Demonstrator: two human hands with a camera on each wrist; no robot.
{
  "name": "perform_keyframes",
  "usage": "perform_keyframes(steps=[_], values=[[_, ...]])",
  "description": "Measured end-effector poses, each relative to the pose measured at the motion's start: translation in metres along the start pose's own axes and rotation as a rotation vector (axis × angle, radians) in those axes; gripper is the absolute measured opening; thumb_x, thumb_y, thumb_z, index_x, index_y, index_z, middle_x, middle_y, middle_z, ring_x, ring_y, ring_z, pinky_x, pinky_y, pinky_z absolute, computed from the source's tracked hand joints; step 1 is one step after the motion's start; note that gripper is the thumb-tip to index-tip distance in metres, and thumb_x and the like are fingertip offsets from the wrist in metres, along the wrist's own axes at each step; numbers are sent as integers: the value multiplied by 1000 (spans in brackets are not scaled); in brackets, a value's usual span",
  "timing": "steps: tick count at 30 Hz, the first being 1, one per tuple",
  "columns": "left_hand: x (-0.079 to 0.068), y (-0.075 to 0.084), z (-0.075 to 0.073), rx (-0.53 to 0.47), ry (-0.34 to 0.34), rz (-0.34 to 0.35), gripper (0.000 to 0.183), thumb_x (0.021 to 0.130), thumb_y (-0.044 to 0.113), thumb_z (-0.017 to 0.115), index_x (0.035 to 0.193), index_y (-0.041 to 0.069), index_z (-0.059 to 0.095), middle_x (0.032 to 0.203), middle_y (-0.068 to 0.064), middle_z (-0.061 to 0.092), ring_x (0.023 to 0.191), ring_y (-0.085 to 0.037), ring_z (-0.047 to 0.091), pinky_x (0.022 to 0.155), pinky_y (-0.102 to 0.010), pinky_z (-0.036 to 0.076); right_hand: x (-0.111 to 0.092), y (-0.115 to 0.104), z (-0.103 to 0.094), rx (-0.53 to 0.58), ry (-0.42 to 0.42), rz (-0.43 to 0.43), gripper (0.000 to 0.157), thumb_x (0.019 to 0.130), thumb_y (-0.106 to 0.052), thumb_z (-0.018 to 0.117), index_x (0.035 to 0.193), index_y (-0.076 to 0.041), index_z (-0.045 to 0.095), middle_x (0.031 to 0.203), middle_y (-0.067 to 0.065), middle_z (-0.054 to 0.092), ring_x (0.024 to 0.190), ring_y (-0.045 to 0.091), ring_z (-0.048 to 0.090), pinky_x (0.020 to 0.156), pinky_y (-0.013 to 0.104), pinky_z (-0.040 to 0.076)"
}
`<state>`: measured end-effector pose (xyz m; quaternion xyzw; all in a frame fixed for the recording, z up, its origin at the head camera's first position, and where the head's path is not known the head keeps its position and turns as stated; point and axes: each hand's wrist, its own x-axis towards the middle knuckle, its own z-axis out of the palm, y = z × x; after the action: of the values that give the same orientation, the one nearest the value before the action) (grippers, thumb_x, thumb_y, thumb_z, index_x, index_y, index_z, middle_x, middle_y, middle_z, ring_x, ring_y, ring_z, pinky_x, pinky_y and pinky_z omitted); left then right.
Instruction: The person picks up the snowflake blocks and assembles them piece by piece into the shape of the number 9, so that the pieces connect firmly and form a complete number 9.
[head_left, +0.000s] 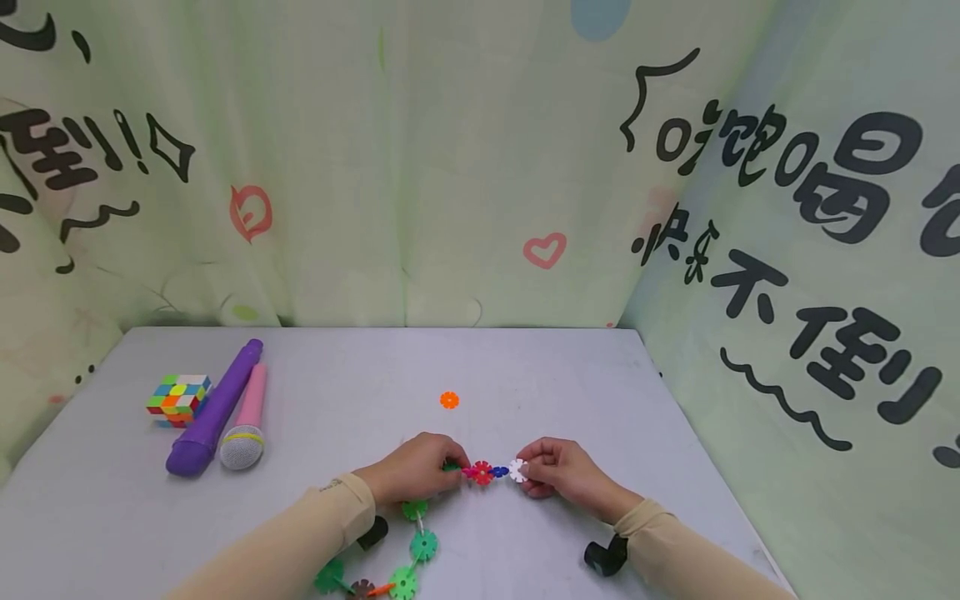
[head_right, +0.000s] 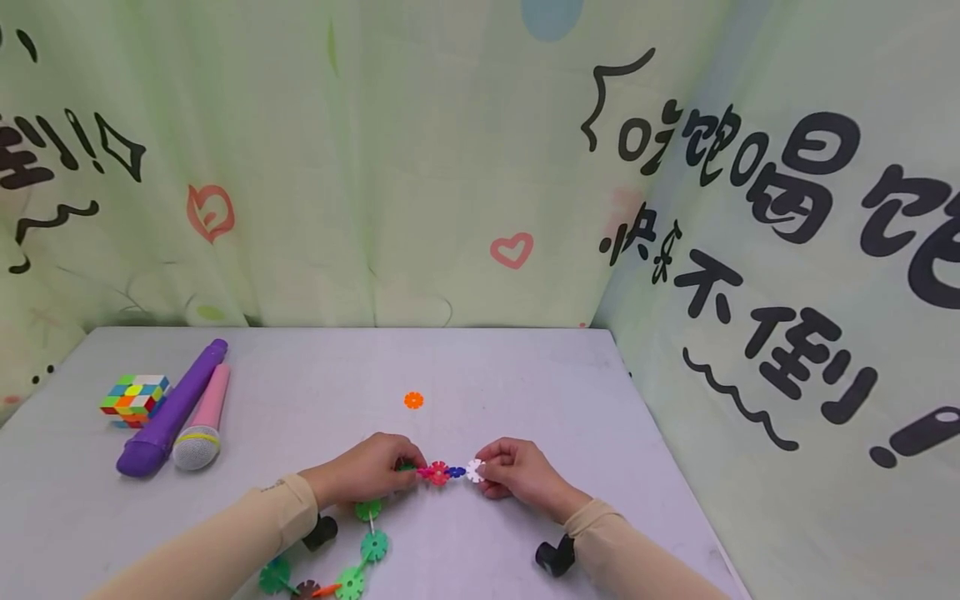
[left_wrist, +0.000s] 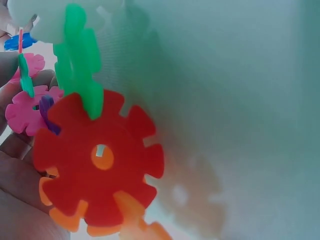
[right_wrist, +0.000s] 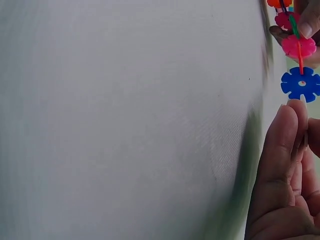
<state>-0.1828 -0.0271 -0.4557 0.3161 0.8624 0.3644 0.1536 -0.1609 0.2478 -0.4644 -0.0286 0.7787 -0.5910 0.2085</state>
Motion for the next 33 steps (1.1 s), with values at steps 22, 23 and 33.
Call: perform_keyframes(steps=[22, 23, 33], values=[[7, 6, 18, 80, 3, -73, 8, 88, 19, 78, 91, 12, 76, 79, 12, 61, 74, -9, 53, 71, -24, 48, -6, 8, 17, 169, 57, 54, 23, 89, 1, 71, 107, 13, 64, 88, 17, 72, 74, 18, 72, 68, 29, 58], [7, 6, 18, 85, 1, -69, 8, 88, 19, 78, 91, 12, 76, 79, 12, 62, 74, -9, 53, 71, -24, 48, -6, 9, 17, 181, 61, 58, 23, 89, 2, 70, 107, 13, 64, 88, 17, 72, 74, 18, 72, 69, 29, 58], [5, 10, 15, 94, -18, -73, 8, 88, 18, 78, 92, 11, 76, 78, 11, 60, 75, -10, 52, 72, -24, 48, -7, 6, 22, 148, 111, 99, 18, 88, 2, 71, 103, 12, 66, 89, 17, 72, 72, 19, 72, 66, 31, 58]])
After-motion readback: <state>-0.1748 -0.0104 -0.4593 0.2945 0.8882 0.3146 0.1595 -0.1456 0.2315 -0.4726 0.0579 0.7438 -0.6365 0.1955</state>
